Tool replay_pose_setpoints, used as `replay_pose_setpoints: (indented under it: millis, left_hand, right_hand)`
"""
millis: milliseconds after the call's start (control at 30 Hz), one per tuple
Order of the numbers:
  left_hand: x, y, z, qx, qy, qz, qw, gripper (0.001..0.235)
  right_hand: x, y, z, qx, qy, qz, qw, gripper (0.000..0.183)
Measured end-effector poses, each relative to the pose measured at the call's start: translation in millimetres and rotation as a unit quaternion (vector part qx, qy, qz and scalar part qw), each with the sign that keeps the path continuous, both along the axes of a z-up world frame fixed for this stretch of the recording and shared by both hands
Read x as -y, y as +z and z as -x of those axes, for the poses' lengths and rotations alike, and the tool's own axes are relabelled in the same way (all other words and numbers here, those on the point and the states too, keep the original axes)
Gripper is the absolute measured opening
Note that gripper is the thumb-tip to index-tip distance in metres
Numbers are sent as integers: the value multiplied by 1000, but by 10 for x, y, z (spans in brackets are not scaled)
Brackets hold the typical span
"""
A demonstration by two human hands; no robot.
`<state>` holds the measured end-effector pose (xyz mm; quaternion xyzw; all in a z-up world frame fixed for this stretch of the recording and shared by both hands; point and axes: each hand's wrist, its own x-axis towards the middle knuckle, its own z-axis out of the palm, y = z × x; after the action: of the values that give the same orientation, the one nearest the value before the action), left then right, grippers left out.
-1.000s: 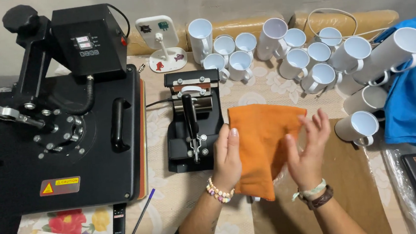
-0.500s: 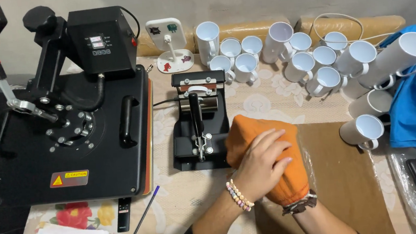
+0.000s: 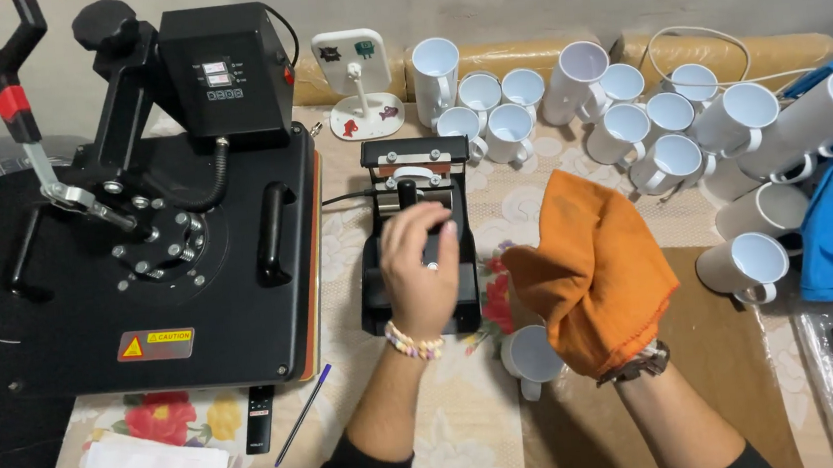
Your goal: Cleaning a ceramic mug and wrapping it with transfer paper before placing it into a heat press machine.
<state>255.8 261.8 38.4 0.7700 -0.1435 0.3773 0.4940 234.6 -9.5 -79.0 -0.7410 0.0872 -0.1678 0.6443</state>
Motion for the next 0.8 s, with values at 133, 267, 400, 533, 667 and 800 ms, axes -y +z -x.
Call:
replay_pose_setpoints:
  millis: [133,267,400,533,667,800]
  left_hand:
    - [-232,2,-399,-124,16,52,991,34]
    - [-342,-245,-718,-274,-60,229,932,28]
    - [-300,-451,-894,-248,-69,314,914,21]
    - [-271,-548,-1051,-333,-136,368,857,26]
    - [-145,-595,-1131,-357,-68,360,859,41]
    - [-109,-471,-1001,-338,-52,363,867,32]
  right_hand:
    - [103,-13,-51,-31,-14,-42,999,17]
    - [189,109,-129,-60,-23,-81,995,18]
    - [227,127,-120,-96,-35,-122,987,19]
    - [-558,1167,-3,-133,-44,-163,977,20]
    - [-1202,2106,268,-167,-57,-201,964,22]
    - [-1340,2281,219,-199,-60,-236,949,24]
